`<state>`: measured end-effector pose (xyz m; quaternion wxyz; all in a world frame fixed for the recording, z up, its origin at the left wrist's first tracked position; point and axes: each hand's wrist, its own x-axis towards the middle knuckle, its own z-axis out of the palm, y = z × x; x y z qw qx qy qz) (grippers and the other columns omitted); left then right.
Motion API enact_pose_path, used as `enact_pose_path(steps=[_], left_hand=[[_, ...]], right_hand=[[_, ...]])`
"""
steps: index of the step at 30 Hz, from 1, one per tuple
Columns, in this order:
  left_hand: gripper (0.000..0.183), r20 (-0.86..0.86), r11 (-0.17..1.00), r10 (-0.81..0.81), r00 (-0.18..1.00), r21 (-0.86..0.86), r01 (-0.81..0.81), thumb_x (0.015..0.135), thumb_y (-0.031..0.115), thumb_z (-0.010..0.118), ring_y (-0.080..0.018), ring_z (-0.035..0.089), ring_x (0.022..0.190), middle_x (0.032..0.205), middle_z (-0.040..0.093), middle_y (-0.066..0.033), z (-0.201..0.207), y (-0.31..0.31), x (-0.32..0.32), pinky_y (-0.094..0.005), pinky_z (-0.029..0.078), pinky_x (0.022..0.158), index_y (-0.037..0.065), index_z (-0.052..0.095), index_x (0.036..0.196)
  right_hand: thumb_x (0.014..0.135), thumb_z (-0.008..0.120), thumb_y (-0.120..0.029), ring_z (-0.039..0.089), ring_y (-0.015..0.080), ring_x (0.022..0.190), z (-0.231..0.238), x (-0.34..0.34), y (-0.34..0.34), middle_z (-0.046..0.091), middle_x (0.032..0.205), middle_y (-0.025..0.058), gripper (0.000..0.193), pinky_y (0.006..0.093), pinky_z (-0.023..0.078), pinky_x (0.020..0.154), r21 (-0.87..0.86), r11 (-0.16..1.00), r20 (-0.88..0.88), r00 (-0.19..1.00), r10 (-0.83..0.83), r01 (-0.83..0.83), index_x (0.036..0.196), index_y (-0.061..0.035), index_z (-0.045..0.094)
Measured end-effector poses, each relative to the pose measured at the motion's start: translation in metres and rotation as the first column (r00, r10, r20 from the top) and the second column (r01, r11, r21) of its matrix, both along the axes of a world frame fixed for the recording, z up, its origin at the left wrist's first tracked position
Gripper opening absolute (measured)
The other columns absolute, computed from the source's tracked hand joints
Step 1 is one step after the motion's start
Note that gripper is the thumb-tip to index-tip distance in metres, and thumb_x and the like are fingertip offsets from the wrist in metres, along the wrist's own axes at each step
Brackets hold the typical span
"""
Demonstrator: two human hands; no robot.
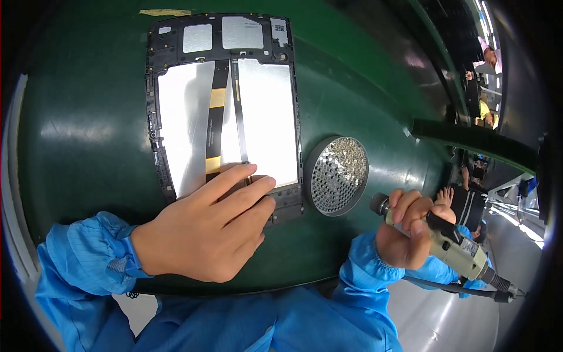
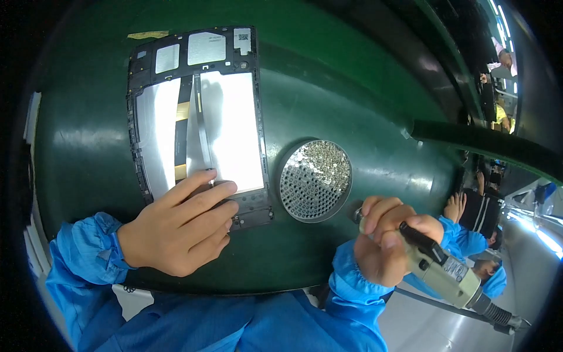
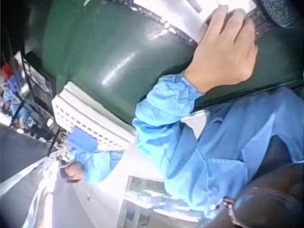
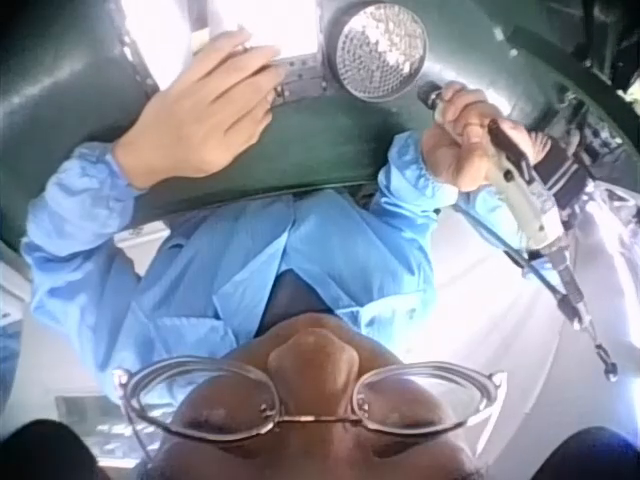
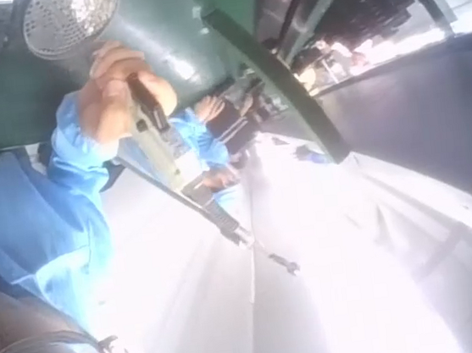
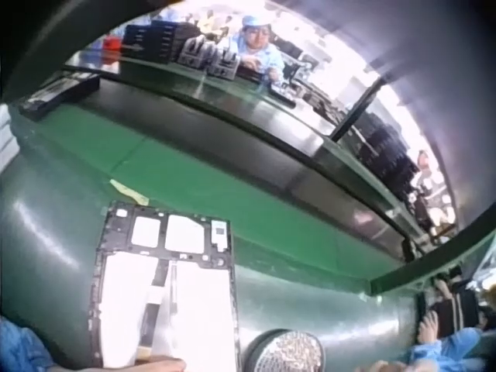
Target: The person installs internal components and screws into tablet chassis using an electric screwdriver on a factory production line.
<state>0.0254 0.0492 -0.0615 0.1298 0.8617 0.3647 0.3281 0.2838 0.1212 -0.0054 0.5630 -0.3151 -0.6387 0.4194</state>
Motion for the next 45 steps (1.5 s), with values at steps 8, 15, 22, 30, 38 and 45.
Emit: enact_pose_path(steps=[8,15,22,30,38,45], left_hand=[[0.011,-0.065,0.998,-0.031,0.997,-0.055,0.028,0.071,0.008,0.067,-0.0342,0.057,0.106,0.097,0.06,-0.0153,0.016,0.0,-0.009,-0.0531,0.043,0.094,0.001,0.061,0.077],[0.015,-0.317,0.995,0.097,0.943,0.016,-0.097,0.074,0.014,0.064,-0.0376,0.05,0.116,0.109,0.059,-0.013,0.03,-0.012,-0.009,-0.0595,0.036,0.096,0.007,0.064,0.088],[0.026,-0.448,0.842,0.524,0.724,0.398,-0.364,0.079,0.008,0.055,-0.0351,0.048,0.115,0.114,0.055,-0.0135,0.018,0.119,-0.07,-0.054,0.031,0.102,0.004,0.062,0.104],[0.016,-0.445,0.832,0.535,0.718,0.423,-0.359,0.073,0.01,0.06,-0.0337,0.053,0.102,0.104,0.055,-0.0182,0.019,0.141,-0.072,-0.0476,0.041,0.091,0.001,0.062,0.086],[0.036,-0.059,0.936,0.042,0.997,0.353,-0.019,0.065,0.0,0.072,-0.0223,0.05,0.05,0.059,0.047,-0.006,0.002,0.078,-0.038,-0.0336,0.038,0.042,0.008,0.039,0.057],[0.044,0.614,0.751,0.086,0.785,-0.557,0.354,0.083,-0.007,0.059,-0.0122,0.045,0.048,0.054,0.048,-0.0069,-0.008,0.069,-0.044,-0.0273,0.035,0.046,0.003,0.032,0.05]], right_hand=[[0.076,0.06,-0.008,0.05,0.0198,0.056,-0.005,0.015,0.005,0.051,0.062,0.0079,0.03,0.0372,0.043,0.059,-0.015,0.996,-0.093,0.991,-0.092,0.091,0.105,-0.008,0.052],[0.076,0.056,-0.003,0.047,0.0165,0.057,-0.014,0.034,0.002,0.049,0.066,0.0065,0.03,0.0351,0.043,0.062,-0.004,0.978,-0.107,0.972,-0.209,0.209,0.104,-0.0057,0.048],[0.072,0.049,0.005,0.048,0.0176,0.058,-0.014,0.035,0.007,0.049,0.067,0.0078,0.031,0.0355,0.044,0.061,-0.024,0.97,-0.196,0.95,-0.243,0.243,0.103,-0.0027,0.046],[0.074,0.046,0.004,0.044,0.0156,0.056,-0.017,0.034,0.002,0.045,0.065,0.0052,0.03,0.0315,0.041,0.057,-0.017,0.932,-0.208,0.911,-0.357,0.361,0.103,-0.002,0.044],[0.076,0.053,0.001,0.052,0.0144,0.058,-0.025,0.045,0.006,0.05,0.07,0.0054,0.035,0.0282,0.045,0.056,-0.135,0.883,-0.094,0.882,-0.462,0.449,0.109,-0.003,0.044],[0.073,0.056,0.006,0.053,0.0113,0.068,-0.035,0.05,0.011,0.05,0.085,0.0058,0.048,0.0246,0.046,0.059,-0.169,0.924,-0.212,0.903,-0.374,0.343,0.118,-0.0026,0.04]])
